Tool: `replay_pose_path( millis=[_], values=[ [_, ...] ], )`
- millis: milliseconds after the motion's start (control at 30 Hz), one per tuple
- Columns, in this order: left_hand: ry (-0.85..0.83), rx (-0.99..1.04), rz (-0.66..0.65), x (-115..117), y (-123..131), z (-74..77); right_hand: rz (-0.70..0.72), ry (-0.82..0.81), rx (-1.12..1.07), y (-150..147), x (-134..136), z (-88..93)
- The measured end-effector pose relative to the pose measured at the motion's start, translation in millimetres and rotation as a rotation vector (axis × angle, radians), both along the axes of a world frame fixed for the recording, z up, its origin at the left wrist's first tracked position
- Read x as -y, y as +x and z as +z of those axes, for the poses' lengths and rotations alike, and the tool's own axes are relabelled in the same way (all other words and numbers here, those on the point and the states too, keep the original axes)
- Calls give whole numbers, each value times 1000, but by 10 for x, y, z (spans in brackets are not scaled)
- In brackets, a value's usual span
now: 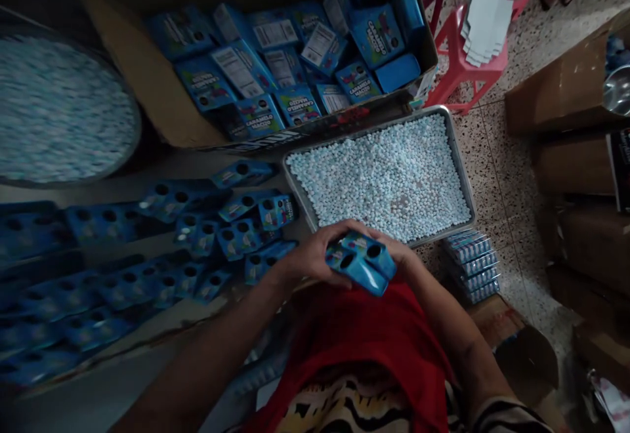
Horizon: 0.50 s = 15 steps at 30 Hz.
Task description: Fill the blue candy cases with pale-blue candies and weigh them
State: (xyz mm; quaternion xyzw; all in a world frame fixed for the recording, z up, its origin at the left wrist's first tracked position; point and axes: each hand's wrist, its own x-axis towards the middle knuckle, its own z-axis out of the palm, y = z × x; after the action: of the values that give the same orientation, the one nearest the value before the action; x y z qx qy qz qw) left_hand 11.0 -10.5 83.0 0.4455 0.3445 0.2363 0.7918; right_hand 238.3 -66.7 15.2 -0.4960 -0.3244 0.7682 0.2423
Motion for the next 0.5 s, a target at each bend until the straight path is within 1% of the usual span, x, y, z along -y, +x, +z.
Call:
replay_pose_path(
  millis=[67, 100, 133, 200, 233, 267, 333, 367, 400, 467, 500],
  values=[
    [-44, -232, 116, 36, -63, -64, -73, 28, -4, 70, -146, 56],
    [-44, -349, 149, 28, -81, -99, -92, 59, -12, 99, -213, 92],
    [-30, -450, 166, 6, -84, -133, -81, 101, -20, 115, -267, 123],
    [22, -597, 186, -63, -55, -186, 1, 186, 4, 85, -329, 144],
    [44, -645, 205, -98, -31, -204, 40, 204, 31, 38, -339, 127],
    [57, -669, 235, -125, -10, -216, 51, 199, 63, -22, -338, 95],
    [61, -624, 321, -139, 8, -234, -36, 163, 91, -151, -329, 7],
    [63, -560, 361, -123, 0, -245, -81, 142, 67, -201, -328, -34],
    [65, -484, 388, -93, -15, -258, -97, 128, 30, -236, -334, -64],
    [33, -362, 415, -2, -45, -295, -54, 124, -29, -260, -363, -87],
    [-8, -334, 434, 51, -48, -318, -19, 122, -43, -258, -381, -83]
  ],
)
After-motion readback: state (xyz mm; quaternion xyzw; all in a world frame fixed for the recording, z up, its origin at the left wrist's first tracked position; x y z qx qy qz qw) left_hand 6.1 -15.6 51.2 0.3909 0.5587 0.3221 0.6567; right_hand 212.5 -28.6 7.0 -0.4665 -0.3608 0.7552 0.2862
